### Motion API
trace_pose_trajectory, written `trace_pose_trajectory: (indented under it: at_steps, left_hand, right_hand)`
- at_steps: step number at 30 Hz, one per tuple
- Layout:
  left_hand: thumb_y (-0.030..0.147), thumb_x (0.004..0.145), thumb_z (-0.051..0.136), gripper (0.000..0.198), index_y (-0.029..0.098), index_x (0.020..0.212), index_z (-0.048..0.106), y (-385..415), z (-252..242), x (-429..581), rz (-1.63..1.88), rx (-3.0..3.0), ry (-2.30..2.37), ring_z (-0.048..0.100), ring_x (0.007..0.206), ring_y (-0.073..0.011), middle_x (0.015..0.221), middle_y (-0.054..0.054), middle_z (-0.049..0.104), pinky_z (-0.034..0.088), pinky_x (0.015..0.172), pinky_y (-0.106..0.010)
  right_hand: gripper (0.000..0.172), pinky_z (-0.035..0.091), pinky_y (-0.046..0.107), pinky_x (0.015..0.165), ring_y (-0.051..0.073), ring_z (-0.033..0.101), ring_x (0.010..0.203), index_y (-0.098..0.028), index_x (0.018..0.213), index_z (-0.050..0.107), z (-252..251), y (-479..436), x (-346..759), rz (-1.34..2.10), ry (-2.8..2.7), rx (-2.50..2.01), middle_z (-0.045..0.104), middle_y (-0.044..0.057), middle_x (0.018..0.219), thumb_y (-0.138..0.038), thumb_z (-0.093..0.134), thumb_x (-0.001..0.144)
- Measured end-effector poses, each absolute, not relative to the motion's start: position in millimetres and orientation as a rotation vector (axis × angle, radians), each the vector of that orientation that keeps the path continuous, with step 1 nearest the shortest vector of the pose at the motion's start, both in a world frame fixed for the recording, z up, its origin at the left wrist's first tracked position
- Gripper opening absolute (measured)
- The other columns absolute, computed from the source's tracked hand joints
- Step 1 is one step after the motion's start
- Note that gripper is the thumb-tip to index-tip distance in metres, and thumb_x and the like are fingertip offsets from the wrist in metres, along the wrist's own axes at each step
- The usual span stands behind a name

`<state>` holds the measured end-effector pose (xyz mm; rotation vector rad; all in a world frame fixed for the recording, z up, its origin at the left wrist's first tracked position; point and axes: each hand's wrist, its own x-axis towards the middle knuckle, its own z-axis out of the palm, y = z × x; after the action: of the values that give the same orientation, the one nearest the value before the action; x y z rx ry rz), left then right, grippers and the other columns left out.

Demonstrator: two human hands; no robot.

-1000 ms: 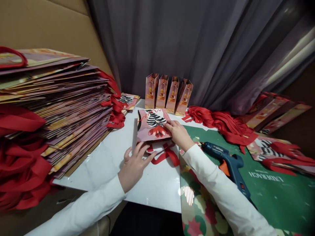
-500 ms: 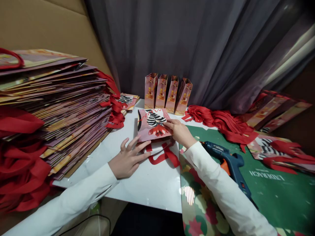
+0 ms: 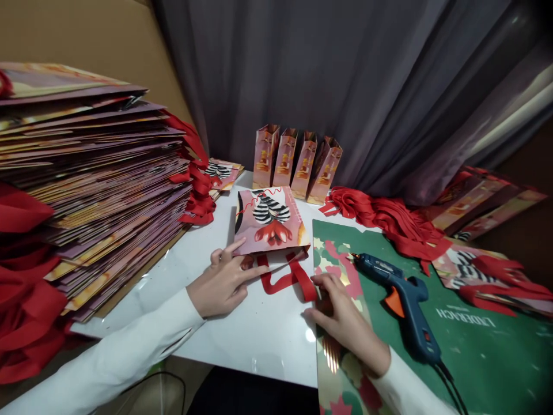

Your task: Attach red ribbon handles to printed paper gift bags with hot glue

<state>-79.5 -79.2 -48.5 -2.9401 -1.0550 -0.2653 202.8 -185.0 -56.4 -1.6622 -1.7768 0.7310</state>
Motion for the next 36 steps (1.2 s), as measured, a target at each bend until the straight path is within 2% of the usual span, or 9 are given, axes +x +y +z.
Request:
trace_pose_trajectory:
  at_steps: [3, 6, 11, 14, 16, 18, 21, 25, 36]
  left_hand:
    - [0.018, 0.077, 0.049, 0.064, 0.042, 0.136, 0.050, -83.1, -46.9, -74.0, -0.290, -2.945, -1.086, 0.031, 0.129, -0.0450, 0.099, -0.011, 0.058, 0.036, 0.086, -0.052]
    - [0.017, 0.078, 0.047, 0.063, 0.040, 0.137, 0.050, -87.1, -47.5, -66.8, -0.319, -2.945, -1.135, 0.031, 0.130, -0.0434, 0.095, -0.010, 0.058, 0.036, 0.087, -0.050]
    - [0.016, 0.078, 0.047, 0.063, 0.039, 0.137, 0.050, -91.0, -51.8, -55.6, -0.372, -2.913, -1.197, 0.029, 0.132, -0.0416, 0.098, -0.010, 0.058, 0.034, 0.090, -0.051]
    - [0.015, 0.078, 0.047, 0.063, 0.038, 0.137, 0.050, -93.0, -52.7, -52.5, -0.396, -2.904, -1.200, 0.028, 0.133, -0.0416, 0.098, -0.010, 0.059, 0.034, 0.091, -0.052]
    - [0.015, 0.078, 0.047, 0.064, 0.038, 0.138, 0.050, -95.1, -52.5, -51.3, -0.399, -2.906, -1.194, 0.028, 0.133, -0.0417, 0.098, -0.010, 0.059, 0.035, 0.091, -0.052]
    - [0.015, 0.078, 0.046, 0.065, 0.038, 0.138, 0.049, -97.6, -52.3, -50.2, -0.393, -2.898, -1.193, 0.028, 0.133, -0.0417, 0.101, -0.011, 0.059, 0.035, 0.090, -0.052]
    - [0.015, 0.078, 0.045, 0.064, 0.037, 0.138, 0.049, -101.1, -52.4, -48.4, -0.381, -2.876, -1.204, 0.029, 0.133, -0.0414, 0.104, -0.012, 0.059, 0.036, 0.091, -0.053]
    - [0.017, 0.079, 0.046, 0.061, 0.034, 0.138, 0.051, -103.4, -53.4, -46.2, -0.377, -2.859, -1.230, 0.030, 0.132, -0.0414, 0.100, -0.012, 0.059, 0.036, 0.090, -0.054]
    - [0.019, 0.082, 0.047, 0.058, 0.034, 0.137, 0.051, -106.4, -53.3, -39.3, -0.395, -2.853, -1.305, 0.030, 0.132, -0.0398, 0.101, -0.012, 0.059, 0.036, 0.093, -0.053]
  right_hand:
    - [0.011, 0.047, 0.038, 0.083, 0.024, 0.057, 0.095, -0.021, 0.089, 0.059, -62.0, -181.6, 192.2, 0.766, -1.650, -1.616, 0.059, 0.008, 0.099, -0.029, 0.058, 0.082]
    - [0.023, 0.046, 0.031, 0.067, 0.018, 0.056, 0.071, -0.021, 0.076, 0.053, -62.8, -172.7, 188.3, 1.077, -1.324, -1.489, 0.060, 0.003, 0.078, -0.043, 0.058, 0.082]
    - [0.038, 0.047, 0.029, 0.056, 0.014, 0.056, 0.055, -0.021, 0.089, 0.046, -62.5, -173.9, 194.9, 1.435, -0.785, -1.481, 0.062, 0.001, 0.073, -0.051, 0.064, 0.073]
    - [0.034, 0.053, 0.038, 0.062, 0.021, 0.064, 0.065, -0.020, 0.097, 0.048, -59.0, -181.2, 201.1, 1.171, -1.040, -1.680, 0.062, 0.006, 0.082, -0.049, 0.056, 0.081]
    - [0.027, 0.053, 0.046, 0.078, 0.027, 0.065, 0.089, -0.019, 0.102, 0.054, -52.3, -185.6, 199.7, 0.722, -1.385, -1.808, 0.062, 0.013, 0.103, -0.042, 0.049, 0.088]
    - [0.025, 0.047, 0.050, 0.095, 0.029, 0.056, 0.115, -0.020, 0.110, 0.059, -44.7, -188.2, 190.9, 0.359, -1.718, -1.792, 0.056, 0.015, 0.123, -0.031, 0.045, 0.093]
    - [0.037, 0.043, 0.048, 0.105, 0.027, 0.047, 0.129, -0.019, 0.130, 0.053, -42.2, -187.9, 168.0, 0.245, -2.173, -1.589, 0.052, 0.013, 0.138, -0.020, 0.044, 0.094]
    - [0.052, 0.044, 0.047, 0.107, 0.030, 0.044, 0.133, -0.008, 0.141, 0.044, -59.6, -185.5, 143.4, 0.119, -2.391, -1.517, 0.047, 0.016, 0.146, -0.021, 0.052, 0.091]
    - [0.040, 0.049, 0.044, 0.098, 0.031, 0.058, 0.114, -0.007, 0.127, 0.059, -71.4, -189.3, 132.1, -0.224, -2.363, -1.551, 0.062, 0.015, 0.130, -0.021, 0.056, 0.090]
